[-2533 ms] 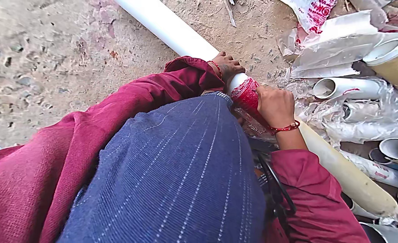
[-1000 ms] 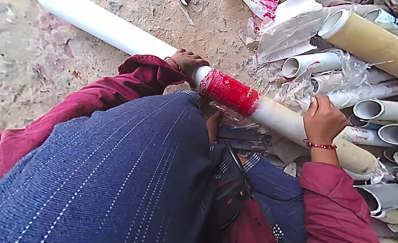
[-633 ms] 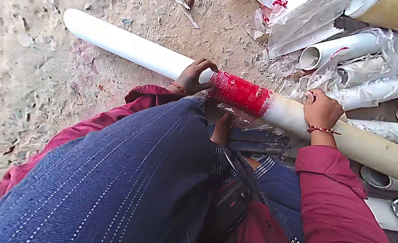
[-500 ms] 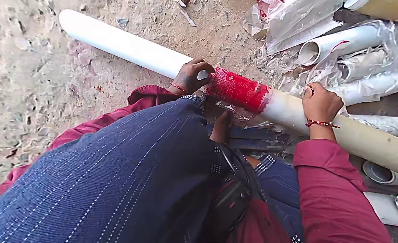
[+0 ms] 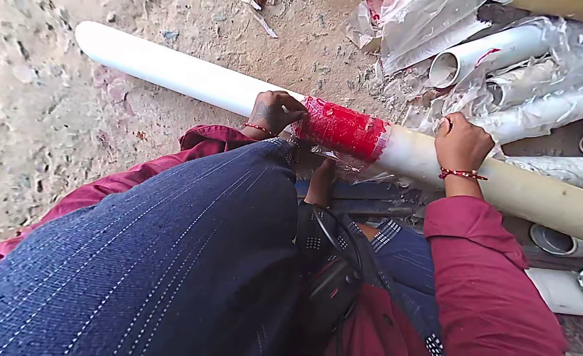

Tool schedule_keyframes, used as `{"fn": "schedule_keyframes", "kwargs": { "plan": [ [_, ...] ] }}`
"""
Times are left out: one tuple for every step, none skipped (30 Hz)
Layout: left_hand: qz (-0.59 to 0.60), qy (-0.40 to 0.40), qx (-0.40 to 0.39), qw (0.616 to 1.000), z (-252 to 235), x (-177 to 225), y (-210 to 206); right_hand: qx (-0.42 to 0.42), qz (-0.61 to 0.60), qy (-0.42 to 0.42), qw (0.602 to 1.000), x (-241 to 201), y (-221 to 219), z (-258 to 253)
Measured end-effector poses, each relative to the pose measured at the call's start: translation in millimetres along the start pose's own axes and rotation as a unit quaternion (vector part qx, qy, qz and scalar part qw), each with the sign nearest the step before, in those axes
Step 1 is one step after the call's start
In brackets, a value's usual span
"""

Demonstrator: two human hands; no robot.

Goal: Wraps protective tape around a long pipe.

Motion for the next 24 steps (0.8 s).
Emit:
{"fn": "schedule_keyframes", "kwargs": {
  "plan": [
    [0.003, 0.024, -0.012, 1.000, -1, -1, 0, -0.003, 0.002, -0.002, 1.000, 0, 0, 0],
    [0.008, 0.050, -0.027, 0.998, -1, -1, 0, -0.007, 0.004, -0.004, 1.000, 0, -1, -1],
    [0.014, 0.076, -0.041, 0.996, -2, -2, 0, -0.009, 0.006, -0.004, 1.000, 0, -1, -1],
    [0.017, 0.098, -0.052, 0.994, -4, -3, -1, -0.009, 0.009, -0.005, 1.000, 0, -2, -2],
    [0.017, 0.121, -0.063, 0.991, -5, -3, -1, -0.009, 0.011, -0.006, 1.000, 0, -2, -2],
    [0.015, 0.137, -0.069, 0.988, -6, -3, -2, -0.010, 0.014, -0.008, 1.000, 0, -2, -3],
    [0.013, 0.154, -0.079, 0.985, -6, -2, -2, -0.010, 0.015, -0.009, 1.000, 0, -2, -3],
    [0.012, 0.167, -0.089, 0.982, -7, -1, -3, -0.011, 0.017, -0.011, 1.000, 0, -2, -3],
    [0.009, 0.173, -0.097, 0.980, -9, -1, -4, -0.010, 0.019, -0.012, 1.000, 0, -2, -3],
    [0.005, 0.170, -0.100, 0.980, -12, -3, -6, -0.011, 0.019, -0.013, 1.000, -1, -2, -3],
    [-0.001, 0.153, -0.099, 0.983, -15, -7, -10, -0.009, 0.021, -0.013, 1.000, -1, -2, -3],
    [-0.014, 0.124, -0.087, 0.988, -19, -14, -16, -0.008, 0.022, -0.013, 1.000, 0, -2, -3],
    [-0.023, 0.110, -0.090, 0.990, -22, -15, -19, -0.007, 0.022, -0.014, 1.000, 0, -2, -2],
    [-0.030, 0.122, -0.112, 0.986, -23, -10, -20, -0.008, 0.022, -0.017, 1.000, 0, -2, -1],
    [-0.033, 0.155, -0.148, 0.976, -22, 1, -19, -0.009, 0.020, -0.019, 1.000, 0, -2, -1],
    [-0.037, 0.172, -0.165, 0.970, -22, 8, -17, -0.009, 0.019, -0.022, 1.000, 0, -2, -1],
    [-0.041, 0.174, -0.168, 0.969, -21, 12, -16, -0.006, 0.018, -0.024, 1.000, 0, -1, -1],
    [-0.044, 0.165, -0.160, 0.972, -20, 14, -14, -0.003, 0.018, -0.025, 1.000, 1, -1, -1],
    [-0.042, 0.152, -0.146, 0.977, -19, 15, -12, 0.001, 0.017, -0.025, 1.000, 1, -1, -1],
    [-0.037, 0.140, -0.133, 0.980, -16, 15, -10, 0.004, 0.016, -0.024, 1.000, 1, -1, -1],
    [-0.030, 0.136, -0.121, 0.983, -13, 14, -6, 0.005, 0.014, -0.023, 1.000, 1, 0, -1],
    [-0.021, 0.130, -0.108, 0.985, -10, 12, -3, 0.006, 0.013, -0.021, 1.000, 1, 0, -1],
    [-0.009, 0.126, -0.096, 0.987, -8, 10, -1, 0.005, 0.013, -0.021, 1.000, 1, -1, -1],
    [0.002, 0.124, -0.088, 0.988, -6, 8, 0, 0.006, 0.013, -0.020, 1.000, 2, -1, -1]
  ]
}}
Point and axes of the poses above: each hand's wrist, its own z-axis away from the middle knuckle, its own y-axis out of the back of the hand, x = y × z, the point moved 9 cm from there along -z, towards the middle knuckle, and after that the axes turned 6 degrees about -z, right-handed, at the moved point
